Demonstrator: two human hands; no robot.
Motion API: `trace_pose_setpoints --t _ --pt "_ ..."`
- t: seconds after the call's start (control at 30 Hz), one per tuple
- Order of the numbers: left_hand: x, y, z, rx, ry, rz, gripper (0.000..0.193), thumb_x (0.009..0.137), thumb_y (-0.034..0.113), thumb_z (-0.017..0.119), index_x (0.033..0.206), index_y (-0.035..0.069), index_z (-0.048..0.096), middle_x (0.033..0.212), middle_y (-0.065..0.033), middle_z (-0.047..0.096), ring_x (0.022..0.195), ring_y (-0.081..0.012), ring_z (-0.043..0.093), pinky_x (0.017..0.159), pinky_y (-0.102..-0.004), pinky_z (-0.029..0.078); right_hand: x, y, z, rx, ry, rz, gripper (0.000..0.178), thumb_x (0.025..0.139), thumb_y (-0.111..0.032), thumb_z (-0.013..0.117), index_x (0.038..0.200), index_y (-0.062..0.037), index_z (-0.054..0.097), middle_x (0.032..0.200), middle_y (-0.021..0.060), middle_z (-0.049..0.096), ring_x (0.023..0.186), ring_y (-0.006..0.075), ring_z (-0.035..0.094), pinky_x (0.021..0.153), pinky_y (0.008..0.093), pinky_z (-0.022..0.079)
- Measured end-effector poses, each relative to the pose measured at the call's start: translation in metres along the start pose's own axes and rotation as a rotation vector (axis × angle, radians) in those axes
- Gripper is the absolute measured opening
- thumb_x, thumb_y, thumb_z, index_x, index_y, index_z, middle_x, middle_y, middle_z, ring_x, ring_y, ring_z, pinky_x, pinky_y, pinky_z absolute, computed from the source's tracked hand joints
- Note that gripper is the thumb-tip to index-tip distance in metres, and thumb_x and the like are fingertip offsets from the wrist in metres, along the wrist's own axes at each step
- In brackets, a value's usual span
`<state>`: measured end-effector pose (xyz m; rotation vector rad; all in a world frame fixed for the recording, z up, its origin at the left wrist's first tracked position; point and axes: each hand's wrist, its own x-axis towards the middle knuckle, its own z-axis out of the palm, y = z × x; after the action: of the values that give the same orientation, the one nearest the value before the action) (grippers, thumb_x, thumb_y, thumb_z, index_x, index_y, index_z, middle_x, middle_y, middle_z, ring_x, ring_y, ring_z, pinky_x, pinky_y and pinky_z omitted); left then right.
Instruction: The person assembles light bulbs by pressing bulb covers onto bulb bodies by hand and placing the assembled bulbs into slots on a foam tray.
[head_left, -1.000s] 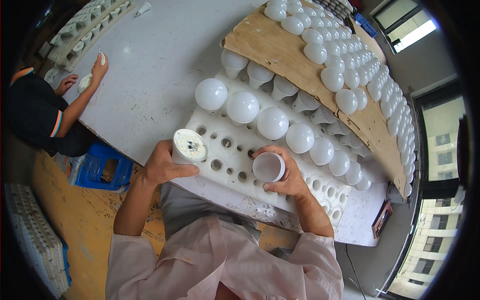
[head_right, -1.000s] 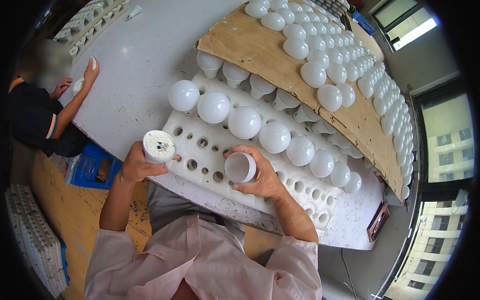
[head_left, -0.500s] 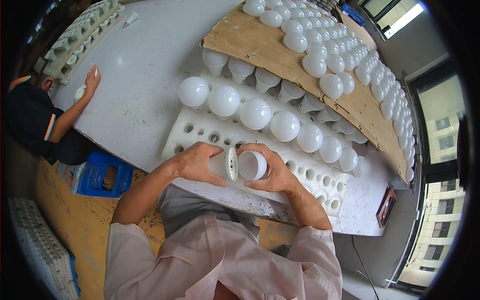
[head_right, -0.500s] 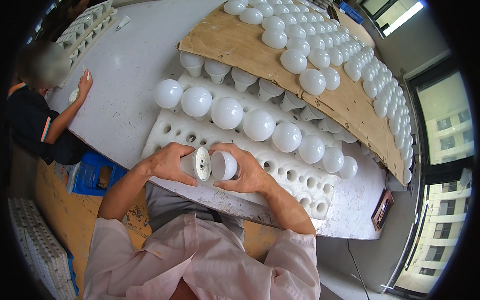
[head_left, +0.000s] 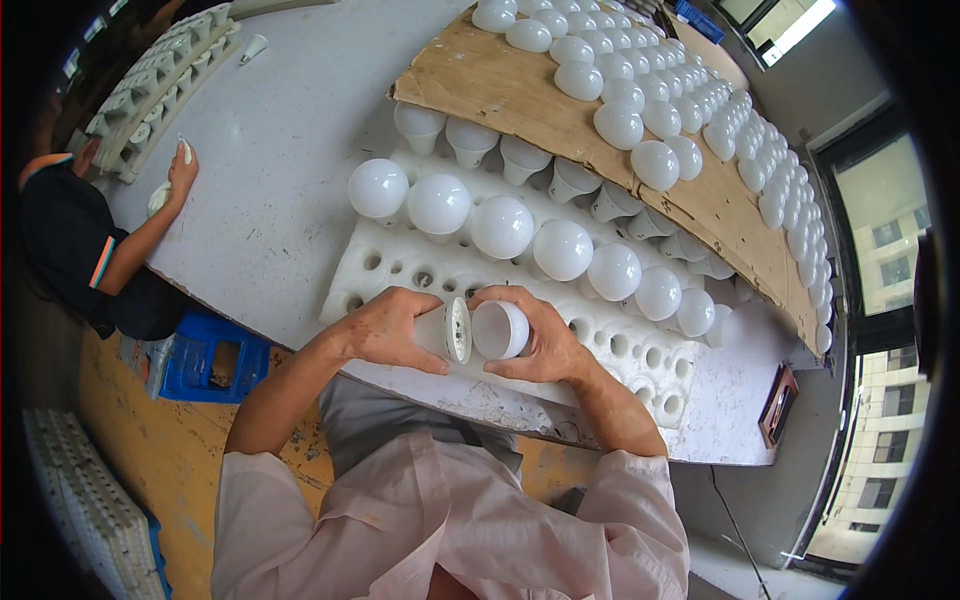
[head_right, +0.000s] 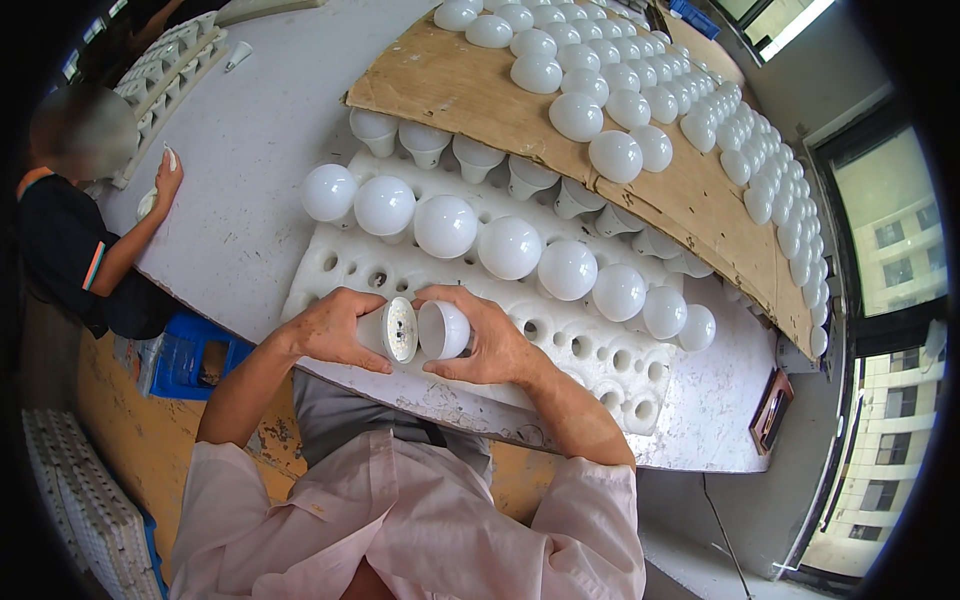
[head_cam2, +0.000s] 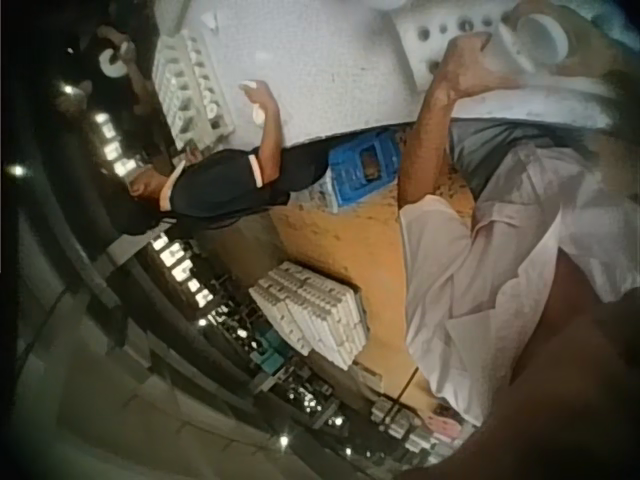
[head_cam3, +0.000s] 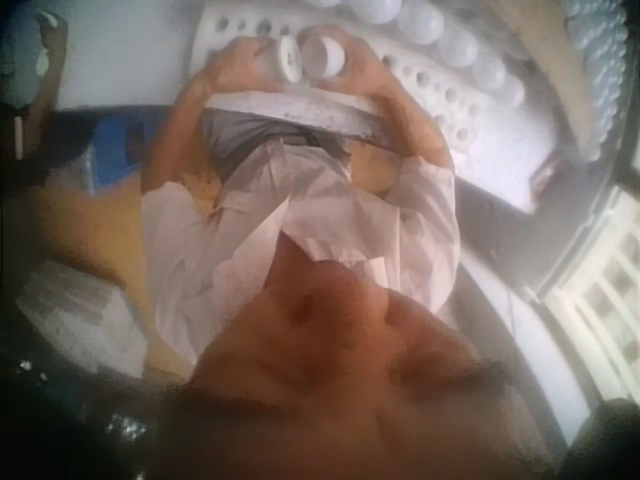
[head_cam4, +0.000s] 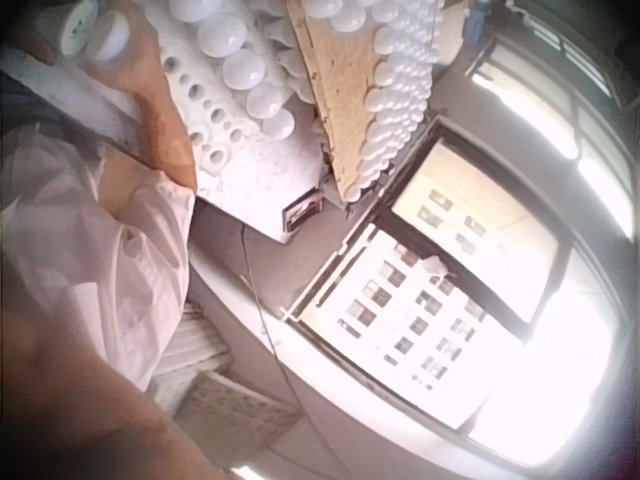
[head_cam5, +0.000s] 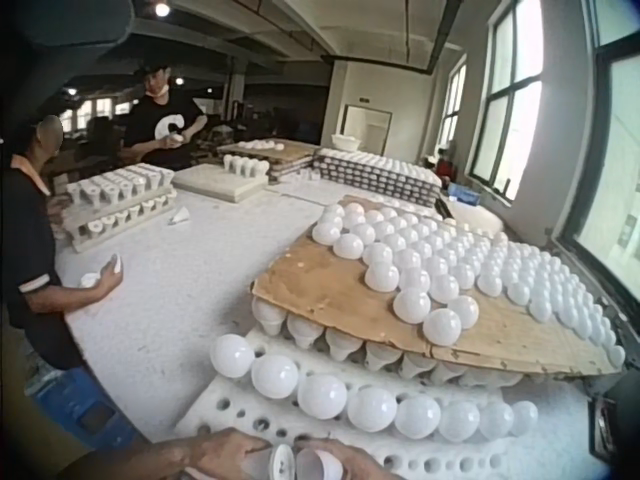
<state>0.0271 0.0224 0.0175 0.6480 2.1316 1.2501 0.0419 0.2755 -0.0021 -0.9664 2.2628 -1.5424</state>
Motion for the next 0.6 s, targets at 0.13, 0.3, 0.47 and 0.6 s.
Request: trace_pose_setpoints --t 0.13,0.3,0.47,0.6 --pt "-0.0002 0.0030 -0.0004 0.043 -0.004 -0.007 0.049 0.057 0.022 0.085 0.094 -0.003 0.064 0.084 -0.0147 0.068 0.077 -0.0193 0.064 0.072 -0.0317 0.049 0.0013 -0.0007 0.0005 -0.016 -0.009 -0.005 0.080 0.060 -0.019 0.084 0.129 -0.0092 0.044 0.121 0.0145 0.057 0.110 0.0315 0.058 0.094 0.0390 0.047" --pt "0.0012 0.0015 0.0007 0.094 -0.012 0.001 0.051 0.056 0.021 0.087 0.095 -0.003 0.065 0.085 -0.0139 0.069 0.077 -0.0181 0.065 0.073 -0.0310 0.050 0.0027 -0.0057 0.0001 -0.060 -0.015 -0.003 0.080 0.061 -0.019 0.085 0.129 -0.0090 0.044 0.121 0.0153 0.057 0.109 0.0324 0.059 0.093 0.0393 0.047" --pt "0.0026 -0.0010 0.0034 0.062 0.023 0.032 0.044 0.056 0.022 0.082 0.085 -0.004 0.062 0.079 -0.0168 0.066 0.072 -0.0230 0.064 0.069 -0.0334 0.049 0.0030 -0.0064 -0.0002 -0.067 -0.016 0.003 0.080 0.060 -0.020 0.085 0.129 -0.0089 0.045 0.120 0.0161 0.057 0.108 0.0326 0.059 0.092 0.0394 0.048" --pt "0.0041 -0.0010 0.0054 0.038 0.026 0.040 0.044 0.056 0.023 0.082 0.085 -0.004 0.062 0.078 -0.0170 0.065 0.072 -0.0235 0.064 0.069 -0.0336 0.049 0.0029 -0.0066 0.0000 -0.088 -0.010 -0.003 0.079 0.061 -0.021 0.084 0.129 -0.0089 0.045 0.119 0.0169 0.057 0.108 0.0338 0.059 0.091 0.0402 0.048"
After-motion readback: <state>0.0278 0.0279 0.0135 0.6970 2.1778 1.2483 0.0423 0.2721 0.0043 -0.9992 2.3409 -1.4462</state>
